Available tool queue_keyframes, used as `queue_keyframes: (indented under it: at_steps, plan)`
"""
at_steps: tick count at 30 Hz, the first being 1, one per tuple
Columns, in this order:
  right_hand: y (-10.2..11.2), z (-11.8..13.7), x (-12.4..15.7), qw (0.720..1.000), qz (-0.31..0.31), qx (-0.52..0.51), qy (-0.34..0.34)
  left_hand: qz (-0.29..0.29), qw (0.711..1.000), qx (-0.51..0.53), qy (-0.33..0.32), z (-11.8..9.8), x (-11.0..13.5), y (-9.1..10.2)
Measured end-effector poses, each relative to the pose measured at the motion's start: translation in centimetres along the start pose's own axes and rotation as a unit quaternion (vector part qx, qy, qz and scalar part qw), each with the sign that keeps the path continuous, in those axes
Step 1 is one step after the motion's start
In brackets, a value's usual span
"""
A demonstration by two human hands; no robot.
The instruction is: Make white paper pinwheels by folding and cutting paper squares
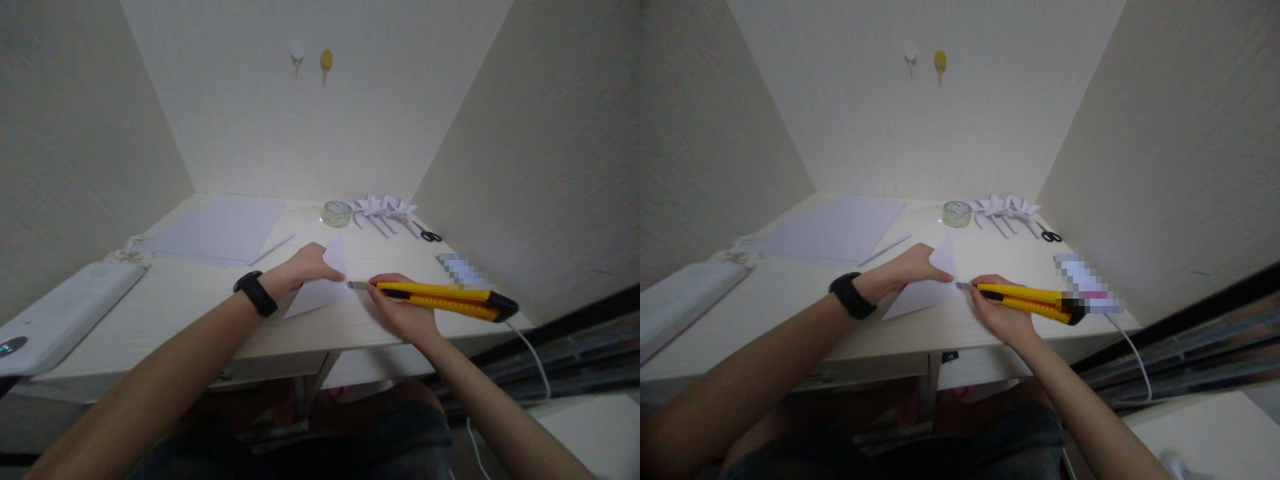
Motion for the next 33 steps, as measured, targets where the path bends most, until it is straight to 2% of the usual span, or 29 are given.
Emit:
queue_keyframes:
  at_steps: [3,11,19,33]
  plan:
    - [0.02,-0.09,-0.01,1.000,0.019,0.003,0.006,0.008,0.999,0.024,0.035,0.14,0.23,-0.05]
    - [0.16,0.60,0.06,0.999,-0.041,-0.013,-0.018,-0.015,0.998,-0.023,0.051,-0.41,0.22,-0.02]
    - [-0.14,0.57,0.03,0.999,-0.031,-0.014,-0.016,-0.015,0.999,-0.028,0.038,-0.48,0.31,-0.20]
    - [-0.06,0.17,-0.03,1.000,-0.005,-0.019,-0.010,0.014,0.999,0.045,0.027,-0.60,0.48,-0.23]
Point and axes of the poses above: each hand's wrist, its own x-axis away from the middle knuckle, its own y-axis out of the back of the hand, z = x × y, the point moved 1 cm from there along -x, towards the middle knuckle, and after that the axes turned 6 degrees about x, right-handed, at the moved point
